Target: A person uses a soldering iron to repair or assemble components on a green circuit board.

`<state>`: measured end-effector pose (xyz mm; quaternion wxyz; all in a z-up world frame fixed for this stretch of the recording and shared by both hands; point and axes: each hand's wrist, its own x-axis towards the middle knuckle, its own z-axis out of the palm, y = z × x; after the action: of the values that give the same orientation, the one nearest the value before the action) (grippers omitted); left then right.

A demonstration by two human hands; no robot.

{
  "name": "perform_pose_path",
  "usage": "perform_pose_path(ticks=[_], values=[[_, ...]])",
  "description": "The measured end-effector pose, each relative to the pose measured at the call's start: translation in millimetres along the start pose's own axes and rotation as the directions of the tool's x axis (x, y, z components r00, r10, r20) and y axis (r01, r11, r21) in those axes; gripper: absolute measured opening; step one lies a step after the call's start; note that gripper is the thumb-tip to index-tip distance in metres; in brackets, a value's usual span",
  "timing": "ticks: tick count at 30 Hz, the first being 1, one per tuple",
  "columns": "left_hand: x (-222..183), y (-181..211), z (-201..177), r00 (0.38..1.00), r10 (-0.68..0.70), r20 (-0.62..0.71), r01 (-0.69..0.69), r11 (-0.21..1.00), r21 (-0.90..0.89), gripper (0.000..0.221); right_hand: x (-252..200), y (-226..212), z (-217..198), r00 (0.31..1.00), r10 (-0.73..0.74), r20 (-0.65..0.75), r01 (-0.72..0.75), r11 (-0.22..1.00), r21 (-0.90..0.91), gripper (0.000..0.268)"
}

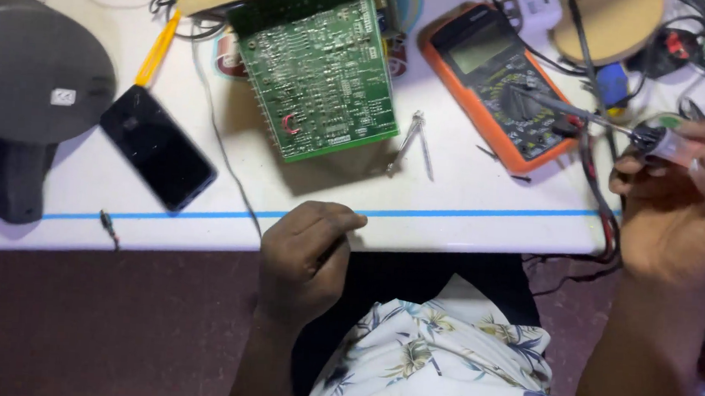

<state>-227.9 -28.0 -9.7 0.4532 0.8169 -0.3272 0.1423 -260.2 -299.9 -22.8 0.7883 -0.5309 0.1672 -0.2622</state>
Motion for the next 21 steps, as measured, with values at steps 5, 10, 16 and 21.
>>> perform_pose_path(ticks=[5, 10, 16, 21], values=[[-1.3, -12.5, -16.9, 0.870, -0.362, -0.335, 0.362, 0.930, -0.066, 0.018, -0.9, 21.2, 16.2, 0.983, 0.064, 0.172, -0.063, 0.998, -0.012, 0.033], [-3.5, -28.1, -11.4, 0.846, -0.322, -0.424, 0.325, 0.943, -0.069, 0.017, -15.9, 24.1, 53.9, 0.968, -0.126, 0.215, 0.167, 0.969, -0.184, 0.023], [-6.1, -26.6, -18.5, 0.886, -0.343, -0.311, 0.351, 0.936, -0.031, 0.021, -13.7, 23.7, 50.6, 0.980, -0.088, 0.178, 0.091, 0.996, -0.008, 0.025], [1.8, -26.6, -25.8, 0.879, -0.406, -0.249, 0.363, 0.910, -0.201, 0.016, -7.5, 26.2, 51.7, 0.972, -0.124, 0.198, 0.117, 0.992, 0.045, 0.024]])
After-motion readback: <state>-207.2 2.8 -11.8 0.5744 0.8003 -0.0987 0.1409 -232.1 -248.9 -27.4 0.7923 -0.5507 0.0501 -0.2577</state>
